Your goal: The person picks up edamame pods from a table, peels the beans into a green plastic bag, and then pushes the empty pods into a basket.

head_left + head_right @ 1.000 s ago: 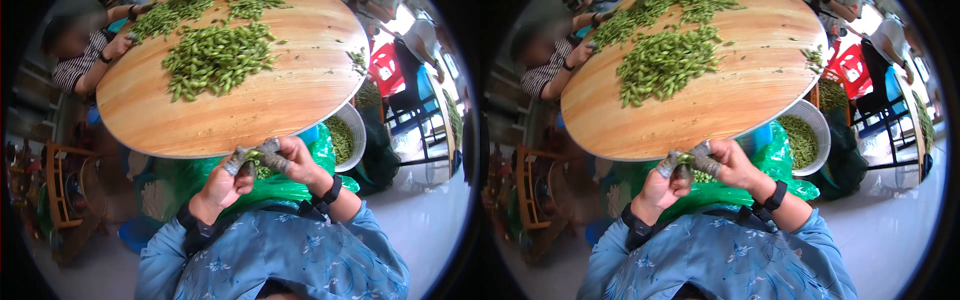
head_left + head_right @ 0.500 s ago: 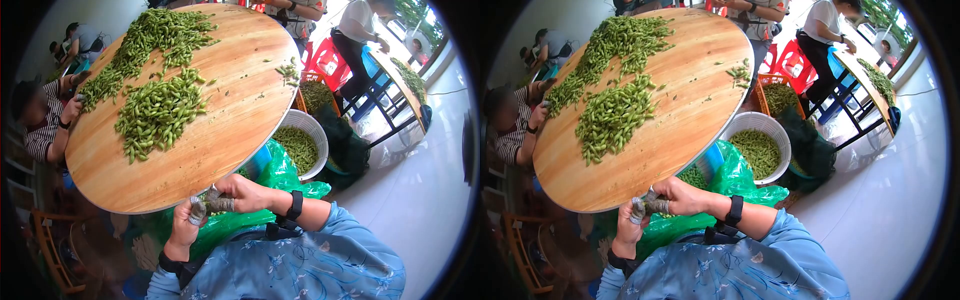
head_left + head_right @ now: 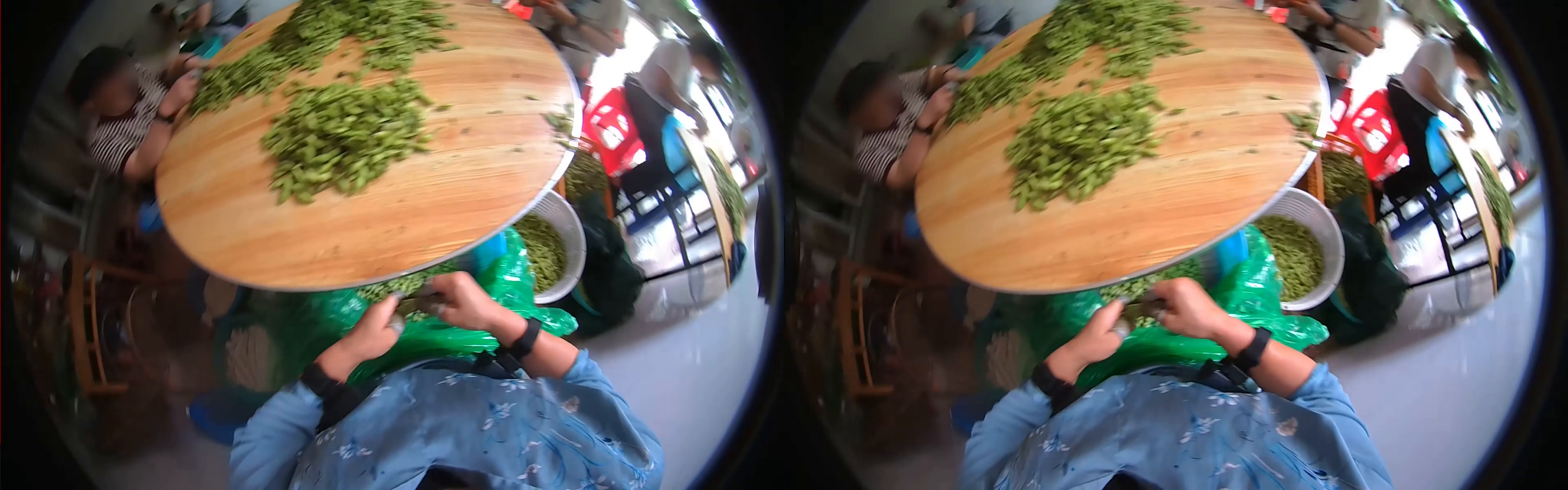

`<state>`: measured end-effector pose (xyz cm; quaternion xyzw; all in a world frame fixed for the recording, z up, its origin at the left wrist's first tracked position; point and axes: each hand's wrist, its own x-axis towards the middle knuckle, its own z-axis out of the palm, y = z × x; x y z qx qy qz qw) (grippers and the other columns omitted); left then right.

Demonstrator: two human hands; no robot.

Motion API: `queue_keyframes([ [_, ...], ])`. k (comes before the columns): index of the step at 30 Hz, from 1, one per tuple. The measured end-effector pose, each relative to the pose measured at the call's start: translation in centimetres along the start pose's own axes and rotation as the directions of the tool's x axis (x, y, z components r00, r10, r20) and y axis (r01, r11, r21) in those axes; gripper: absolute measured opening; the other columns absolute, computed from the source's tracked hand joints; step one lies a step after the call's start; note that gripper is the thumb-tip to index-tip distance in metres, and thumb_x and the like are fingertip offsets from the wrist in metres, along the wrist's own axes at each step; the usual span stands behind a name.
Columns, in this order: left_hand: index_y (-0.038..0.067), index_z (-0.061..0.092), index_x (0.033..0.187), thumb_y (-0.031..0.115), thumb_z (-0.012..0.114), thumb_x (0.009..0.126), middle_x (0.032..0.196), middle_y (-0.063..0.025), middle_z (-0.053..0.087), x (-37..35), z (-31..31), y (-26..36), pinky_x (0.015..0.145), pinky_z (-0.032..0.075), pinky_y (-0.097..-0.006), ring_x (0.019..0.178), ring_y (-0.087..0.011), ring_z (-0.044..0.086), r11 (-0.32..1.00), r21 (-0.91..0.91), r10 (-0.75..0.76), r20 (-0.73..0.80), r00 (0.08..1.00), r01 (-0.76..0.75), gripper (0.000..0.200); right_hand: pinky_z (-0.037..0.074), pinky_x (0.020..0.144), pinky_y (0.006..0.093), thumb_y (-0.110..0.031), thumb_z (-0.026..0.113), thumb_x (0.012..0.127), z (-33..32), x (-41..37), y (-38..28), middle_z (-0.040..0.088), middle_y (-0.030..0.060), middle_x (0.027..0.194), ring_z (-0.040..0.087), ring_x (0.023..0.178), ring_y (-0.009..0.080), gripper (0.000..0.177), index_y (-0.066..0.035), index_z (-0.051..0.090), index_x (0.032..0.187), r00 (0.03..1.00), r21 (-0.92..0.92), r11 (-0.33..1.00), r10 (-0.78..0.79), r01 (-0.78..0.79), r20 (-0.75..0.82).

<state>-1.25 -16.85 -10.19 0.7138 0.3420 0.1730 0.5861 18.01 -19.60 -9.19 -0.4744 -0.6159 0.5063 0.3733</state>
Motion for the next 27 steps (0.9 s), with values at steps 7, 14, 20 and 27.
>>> queue_keyframes([
  [7, 0.002, 0.048, 0.113, 0.019, 0.064, 0.073, 0.086, -0.0165, 0.06, -1.2, -2.2, 4.2, 0.069, 0.046, -0.0357, 0.081, -0.0322, 0.058, 0.841, 0.451, 0.327, 0.018, 0.945, -0.3, 0.046, 0.042, 0.052, 0.0352, -0.002, 0.058, 0.069, -10.7, -4.9, 2.2, 0.055, 0.0183, 0.063, 0.055, 0.055, 0.0258, 0.029, 0.001, 0.057, 0.097, 0.849, -0.493, 0.765, 0.13, -0.414, -0.512],
  [14, 0.0, 0.059, 0.093, 0.002, 0.059, 0.075, 0.086, -0.0156, 0.059, 2.5, -10.9, 8.6, 0.062, 0.047, -0.0305, 0.074, -0.0257, 0.059, 0.753, 0.648, 0.499, -0.442, 0.745, -0.12, 0.018, 0.041, 0.053, 0.0304, -0.006, 0.061, 0.073, -14.5, -7.7, 2.0, 0.057, 0.0125, 0.065, 0.053, 0.056, 0.0188, 0.017, 0.005, 0.056, 0.085, 0.744, -0.474, 0.692, 0.137, -0.545, -0.654],
  [20, 0.0, 0.058, 0.09, 0.004, 0.059, 0.072, 0.088, -0.0175, 0.057, 7.9, -15.6, 5.4, 0.068, 0.045, -0.0369, 0.08, -0.0333, 0.054, 0.443, 0.897, 0.563, -0.279, 0.777, 0.001, 0.019, 0.044, 0.063, 0.0223, -0.008, 0.059, 0.08, -10.5, -4.9, -0.6, 0.059, 0.0027, 0.075, 0.053, 0.068, 0.0082, 0.015, 0.005, 0.058, 0.088, 0.868, -0.007, 0.983, 0.161, -0.186, -0.47],
  [27, 0.0, 0.057, 0.084, 0.007, 0.059, 0.073, 0.082, -0.0162, 0.057, 6.5, -14.9, 5.7, 0.062, 0.045, -0.0343, 0.07, -0.0292, 0.055, 0.492, 0.858, 0.473, -0.407, 0.782, 0.149, 0.012, 0.045, 0.067, 0.0227, -0.008, 0.057, 0.082, -6.1, -1.1, -6.4, 0.061, 0.0033, 0.078, 0.055, 0.074, 0.0088, 0.017, 0.004, 0.059, 0.094, 0.967, 0.126, 0.991, 0.083, -0.054, -0.24],
])
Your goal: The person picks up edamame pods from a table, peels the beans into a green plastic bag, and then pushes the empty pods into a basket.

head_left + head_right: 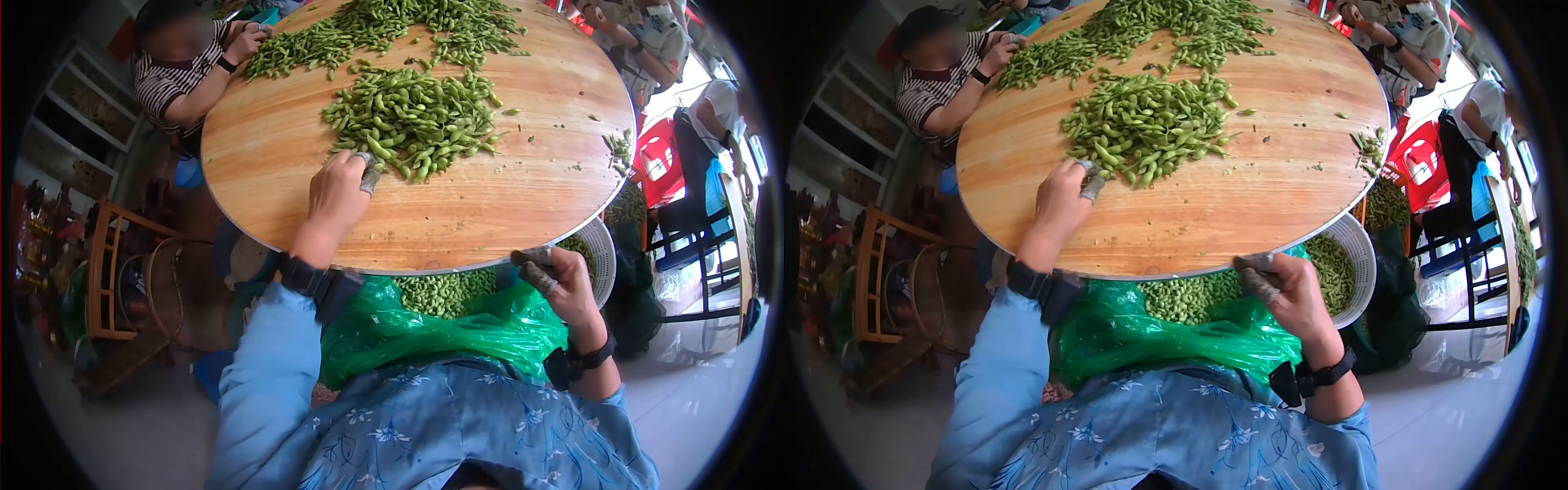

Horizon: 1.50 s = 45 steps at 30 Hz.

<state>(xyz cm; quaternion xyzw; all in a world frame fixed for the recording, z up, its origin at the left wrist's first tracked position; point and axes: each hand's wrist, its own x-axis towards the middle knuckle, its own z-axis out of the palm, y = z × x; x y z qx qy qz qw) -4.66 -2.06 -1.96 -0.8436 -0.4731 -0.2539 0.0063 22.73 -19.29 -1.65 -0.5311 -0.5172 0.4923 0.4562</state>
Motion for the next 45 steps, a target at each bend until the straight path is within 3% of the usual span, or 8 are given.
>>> queue_keyframes([
  [6, -0.002, 0.057, 0.086, 0.0, 0.063, 0.075, 0.068, -0.0024, 0.058, -3.9, -3.2, 7.3, 0.05, 0.042, -0.0198, 0.059, -0.0047, 0.051, 0.627, -0.73, -0.237, 0.152, 0.96, 0.27, 0.013, 0.044, 0.071, 0.0227, -0.013, 0.056, 0.084, 4.3, 2.8, -1.5, 0.06, 0.0014, 0.086, 0.053, 0.08, 0.0066, 0.027, 0.005, 0.055, 0.104, 0.99, 0.187, 0.982, 0.001, -0.027, 0.138],
  [12, -0.002, 0.06, 0.083, -0.001, 0.064, 0.068, 0.074, -0.0133, 0.057, -6.4, -1.2, 8.8, 0.056, 0.046, -0.0313, 0.064, -0.0249, 0.058, 0.788, -0.615, -0.031, -0.08, 0.996, -0.025, 0.016, 0.041, 0.068, 0.0195, -0.021, 0.057, 0.084, 6.0, 3.5, -0.9, 0.059, -0.0011, 0.085, 0.052, 0.08, 0.0044, 0.025, 0.0, 0.058, 0.097, 0.964, 0.344, 0.925, 0.075, -0.163, 0.254],
  [16, -0.002, 0.06, 0.086, -0.004, 0.062, 0.07, 0.082, -0.0123, 0.058, -5.1, -1.6, 8.5, 0.061, 0.047, -0.0283, 0.07, -0.0206, 0.06, 0.83, -0.555, 0.035, -0.047, 0.998, -0.055, 0.017, 0.04, 0.062, 0.0191, -0.021, 0.056, 0.084, 6.2, 4.4, -0.3, 0.06, -0.0022, 0.08, 0.051, 0.071, 0.0045, 0.022, -0.003, 0.058, 0.096, 0.978, 0.489, 0.855, 0.09, -0.171, 0.186],
  [21, -0.001, 0.061, 0.084, 0.001, 0.063, 0.069, 0.082, -0.0139, 0.057, -1.6, -1.2, 5.4, 0.064, 0.047, -0.0314, 0.07, -0.028, 0.058, 0.947, -0.156, 0.221, -0.312, 0.924, -0.279, 0.015, 0.039, 0.062, 0.0188, -0.021, 0.056, 0.084, 5.6, 5.8, -0.8, 0.059, -0.0018, 0.081, 0.05, 0.071, 0.0044, 0.025, -0.002, 0.057, 0.1, 0.984, 0.393, 0.914, 0.028, -0.096, 0.175],
  [25, -0.001, 0.059, 0.083, -0.003, 0.064, 0.067, 0.081, -0.0144, 0.058, -2.7, -1.4, 6.5, 0.062, 0.048, -0.0304, 0.071, -0.0255, 0.059, 0.805, -0.594, -0.097, -0.155, 0.983, -0.014, 0.017, 0.042, 0.068, 0.0204, -0.017, 0.056, 0.084, 6.1, 5.1, -0.9, 0.059, -0.0003, 0.085, 0.052, 0.076, 0.0053, 0.023, -0.001, 0.057, 0.101, 0.985, 0.436, 0.895, 0.019, -0.092, 0.169],
  [35, -0.001, 0.059, 0.085, -0.004, 0.063, 0.07, 0.081, -0.0091, 0.06, -2.7, -0.4, 5.9, 0.062, 0.048, -0.0267, 0.069, -0.0144, 0.059, 0.745, -0.664, -0.157, -0.081, 0.984, 0.064, 0.015, 0.043, 0.076, 0.0221, -0.016, 0.056, 0.084, 6.9, 5.1, -1.2, 0.058, 0.0002, 0.092, 0.053, 0.083, 0.0071, 0.025, -0.001, 0.056, 0.104, 0.976, 0.505, 0.846, 0.075, -0.17, 0.202],
  [37, -0.001, 0.059, 0.084, -0.003, 0.064, 0.07, 0.08, -0.0082, 0.061, -2.9, -1.0, 6.8, 0.062, 0.048, -0.0261, 0.069, -0.0128, 0.058, 0.489, -0.862, -0.246, 0.012, 0.969, 0.135, 0.015, 0.043, 0.076, 0.0222, -0.016, 0.056, 0.084, 6.7, 5.0, -1.3, 0.058, 0.0001, 0.092, 0.053, 0.083, 0.0068, 0.025, -0.001, 0.056, 0.104, 0.979, 0.498, 0.855, 0.055, -0.149, 0.198],
  [45, 0.0, 0.059, 0.084, -0.005, 0.067, 0.062, 0.08, -0.0108, 0.061, -5.2, -1.8, 9.2, 0.065, 0.049, -0.0287, 0.072, -0.022, 0.061, 0.764, -0.638, -0.04, -0.195, 0.98, -0.096, 0.024, 0.041, 0.065, 0.0187, -0.023, 0.06, 0.081, 6.8, 4.2, -0.8, 0.06, -0.0007, 0.085, 0.053, 0.076, 0.0048, 0.023, -0.004, 0.058, 0.094, 0.972, 0.607, 0.774, 0.045, -0.179, 0.229],
])
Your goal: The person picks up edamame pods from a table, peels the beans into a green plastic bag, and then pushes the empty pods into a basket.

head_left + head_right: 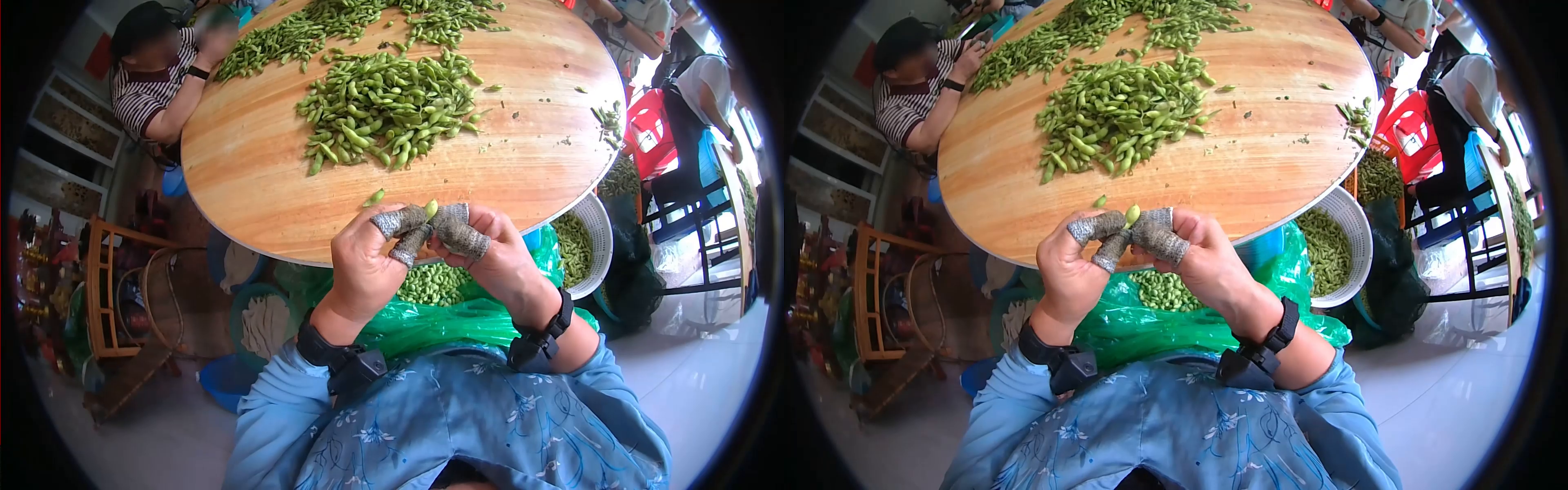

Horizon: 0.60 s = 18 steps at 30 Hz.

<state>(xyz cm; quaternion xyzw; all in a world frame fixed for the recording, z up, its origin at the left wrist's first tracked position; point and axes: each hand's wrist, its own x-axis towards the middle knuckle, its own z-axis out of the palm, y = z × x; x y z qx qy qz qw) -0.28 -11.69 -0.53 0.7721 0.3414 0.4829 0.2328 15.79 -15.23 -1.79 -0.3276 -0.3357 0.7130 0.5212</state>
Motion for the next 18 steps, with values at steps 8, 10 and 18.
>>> queue_keyframes([
  [8, -0.001, 0.059, 0.086, -0.004, 0.068, 0.062, 0.083, -0.0116, 0.062, -1.1, 0.4, 0.8, 0.066, 0.05, -0.0284, 0.075, -0.0222, 0.062, 1.0, -0.004, -0.013, -0.011, 1.0, 0.013, 0.026, 0.039, 0.06, 0.017, -0.021, 0.06, 0.081, 0.2, -0.6, 0.1, 0.06, -0.0011, 0.082, 0.053, 0.073, 0.0038, 0.019, -0.005, 0.059, 0.092, 1.0, 0.003, 1.0, -0.02, 0.02, 0.017],
  [10, -0.001, 0.059, 0.086, -0.004, 0.068, 0.062, 0.084, -0.0118, 0.062, -1.3, 0.5, 1.0, 0.066, 0.05, -0.0283, 0.076, -0.0221, 0.062, 1.0, -0.024, -0.019, -0.012, 1.0, 0.018, 0.026, 0.038, 0.06, 0.0169, -0.02, 0.06, 0.081, 0.2, -0.7, 0.2, 0.06, -0.0009, 0.081, 0.053, 0.072, 0.0037, 0.019, -0.005, 0.059, 0.092, 1.0, 0.025, 0.999, -0.028, 0.028, 0.002],
  [18, -0.001, 0.057, 0.088, -0.002, 0.066, 0.066, 0.085, -0.0132, 0.061, -2.5, 1.3, 0.1, 0.068, 0.049, -0.0306, 0.078, -0.0255, 0.061, 1.0, -0.004, -0.029, -0.019, 0.999, 0.029, 0.024, 0.037, 0.058, 0.0175, -0.015, 0.059, 0.081, 0.0, -0.8, 0.7, 0.059, -0.0015, 0.077, 0.05, 0.067, 0.0033, 0.013, -0.003, 0.058, 0.087, 0.998, -0.04, 0.999, -0.033, 0.031, -0.051],
])
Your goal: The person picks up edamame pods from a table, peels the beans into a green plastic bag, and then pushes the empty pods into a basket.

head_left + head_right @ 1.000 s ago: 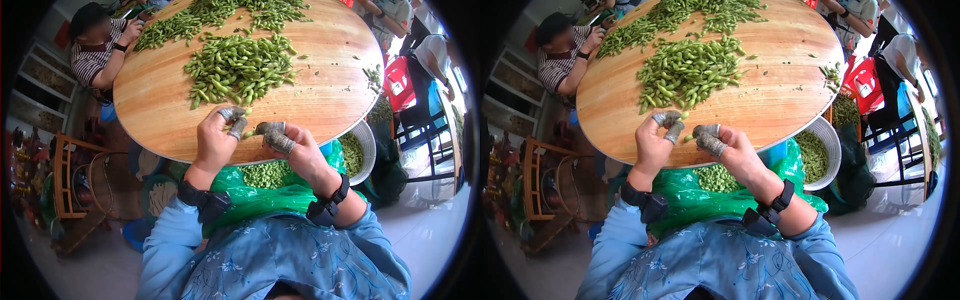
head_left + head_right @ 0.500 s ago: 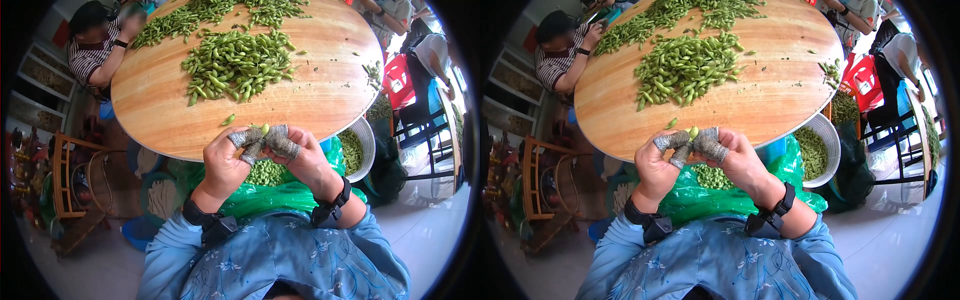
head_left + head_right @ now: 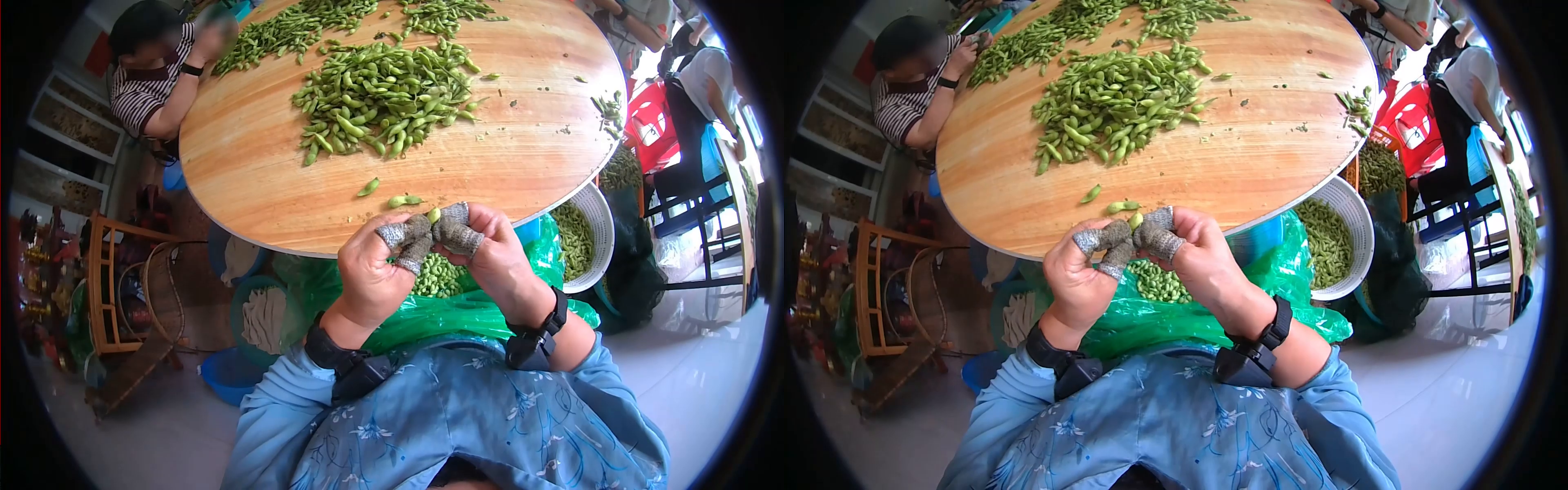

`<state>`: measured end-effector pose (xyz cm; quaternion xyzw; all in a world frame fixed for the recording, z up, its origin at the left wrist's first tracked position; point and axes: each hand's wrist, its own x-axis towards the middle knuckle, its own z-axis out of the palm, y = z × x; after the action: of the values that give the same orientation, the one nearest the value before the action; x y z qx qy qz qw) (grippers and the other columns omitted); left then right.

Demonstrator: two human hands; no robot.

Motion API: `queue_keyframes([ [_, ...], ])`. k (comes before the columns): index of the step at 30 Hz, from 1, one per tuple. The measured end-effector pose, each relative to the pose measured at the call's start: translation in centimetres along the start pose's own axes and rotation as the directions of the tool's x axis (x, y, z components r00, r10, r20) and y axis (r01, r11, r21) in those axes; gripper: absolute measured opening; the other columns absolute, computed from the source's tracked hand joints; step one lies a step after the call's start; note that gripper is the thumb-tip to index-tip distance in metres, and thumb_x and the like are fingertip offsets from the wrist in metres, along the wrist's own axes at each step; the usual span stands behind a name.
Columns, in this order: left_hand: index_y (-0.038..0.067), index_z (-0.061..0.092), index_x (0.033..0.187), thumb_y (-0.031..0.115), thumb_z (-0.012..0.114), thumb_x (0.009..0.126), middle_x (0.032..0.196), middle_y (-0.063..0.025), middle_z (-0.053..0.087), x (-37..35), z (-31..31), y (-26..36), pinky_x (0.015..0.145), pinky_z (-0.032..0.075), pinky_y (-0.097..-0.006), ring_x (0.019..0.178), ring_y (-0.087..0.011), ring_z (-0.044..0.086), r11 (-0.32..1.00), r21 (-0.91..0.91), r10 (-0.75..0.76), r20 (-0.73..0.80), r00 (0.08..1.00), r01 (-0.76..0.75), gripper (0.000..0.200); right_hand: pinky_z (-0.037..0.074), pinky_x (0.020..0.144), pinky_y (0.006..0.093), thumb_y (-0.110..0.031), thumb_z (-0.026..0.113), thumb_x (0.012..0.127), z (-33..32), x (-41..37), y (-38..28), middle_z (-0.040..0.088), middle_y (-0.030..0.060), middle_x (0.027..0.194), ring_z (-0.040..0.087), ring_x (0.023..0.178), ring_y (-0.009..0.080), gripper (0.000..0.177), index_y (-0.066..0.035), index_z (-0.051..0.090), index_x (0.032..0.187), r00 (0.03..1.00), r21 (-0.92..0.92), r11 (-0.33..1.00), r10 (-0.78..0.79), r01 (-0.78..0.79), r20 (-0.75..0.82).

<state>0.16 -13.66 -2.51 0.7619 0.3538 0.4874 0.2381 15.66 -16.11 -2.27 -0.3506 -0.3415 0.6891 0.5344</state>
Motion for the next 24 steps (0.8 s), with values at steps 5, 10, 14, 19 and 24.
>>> queue_keyframes([
  [5, -0.001, 0.052, 0.093, -0.004, 0.059, 0.065, 0.087, -0.015, 0.057, 0.8, 0.0, 0.3, 0.074, 0.045, -0.0389, 0.08, -0.0331, 0.055, 0.965, 0.238, 0.084, 0.13, 0.988, -0.113, 0.029, 0.039, 0.06, 0.0188, -0.013, 0.059, 0.081, -0.1, 0.1, -0.2, 0.059, -0.0009, 0.077, 0.051, 0.068, 0.0046, 0.012, -0.003, 0.058, 0.086, 1.0, -0.016, 1.0, -0.008, 0.008, -0.011],
  [10, -0.001, 0.05, 0.093, -0.003, 0.055, 0.063, 0.085, -0.0156, 0.054, 0.3, -0.2, -0.5, 0.072, 0.044, -0.0421, 0.076, -0.0357, 0.053, 0.923, 0.275, 0.212, 0.222, 0.952, -0.27, 0.03, 0.042, 0.065, 0.0204, -0.011, 0.059, 0.081, 0.0, -0.1, 0.0, 0.059, -0.0005, 0.078, 0.052, 0.071, 0.0064, 0.012, -0.001, 0.057, 0.086, 0.993, -0.035, 0.994, -0.103, 0.105, 0.052],
  [14, 0.001, 0.052, 0.091, -0.001, 0.054, 0.071, 0.077, -0.0143, 0.055, -0.5, 0.6, -0.3, 0.065, 0.045, -0.0379, 0.069, -0.0307, 0.055, 0.993, 0.073, 0.088, 0.13, 0.988, -0.098, 0.02, 0.043, 0.068, 0.0219, -0.011, 0.057, 0.083, -0.3, -0.3, 0.4, 0.059, 0.0006, 0.081, 0.054, 0.075, 0.0073, 0.012, 0.0, 0.057, 0.087, 0.987, -0.097, 0.985, -0.136, 0.144, 0.086],
  [19, 0.002, 0.054, 0.085, 0.012, 0.045, 0.088, 0.064, 0.0002, 0.051, -1.2, 0.9, 0.1, 0.052, 0.037, -0.0216, 0.056, -0.0071, 0.045, 0.749, -0.457, -0.441, 0.196, 0.876, 0.479, 0.013, 0.043, 0.069, 0.0221, -0.011, 0.056, 0.083, -0.5, -0.5, 0.6, 0.059, 0.0009, 0.081, 0.054, 0.076, 0.0075, 0.012, 0.0, 0.056, 0.087, 0.985, -0.136, 0.979, -0.142, 0.155, 0.098],
  [24, 0.003, 0.053, 0.087, 0.018, 0.052, 0.087, 0.066, 0.0038, 0.048, -0.2, 0.3, 0.3, 0.052, 0.034, -0.0185, 0.058, -0.0024, 0.039, 0.575, -0.518, -0.499, 0.391, 0.773, 0.633, 0.015, 0.041, 0.064, 0.0208, -0.011, 0.057, 0.083, -1.1, -0.7, 0.7, 0.057, -0.0013, 0.076, 0.05, 0.071, 0.0051, 0.011, 0.0, 0.056, 0.086, 0.991, -0.233, 0.963, -0.13, 0.134, 0.035],
])
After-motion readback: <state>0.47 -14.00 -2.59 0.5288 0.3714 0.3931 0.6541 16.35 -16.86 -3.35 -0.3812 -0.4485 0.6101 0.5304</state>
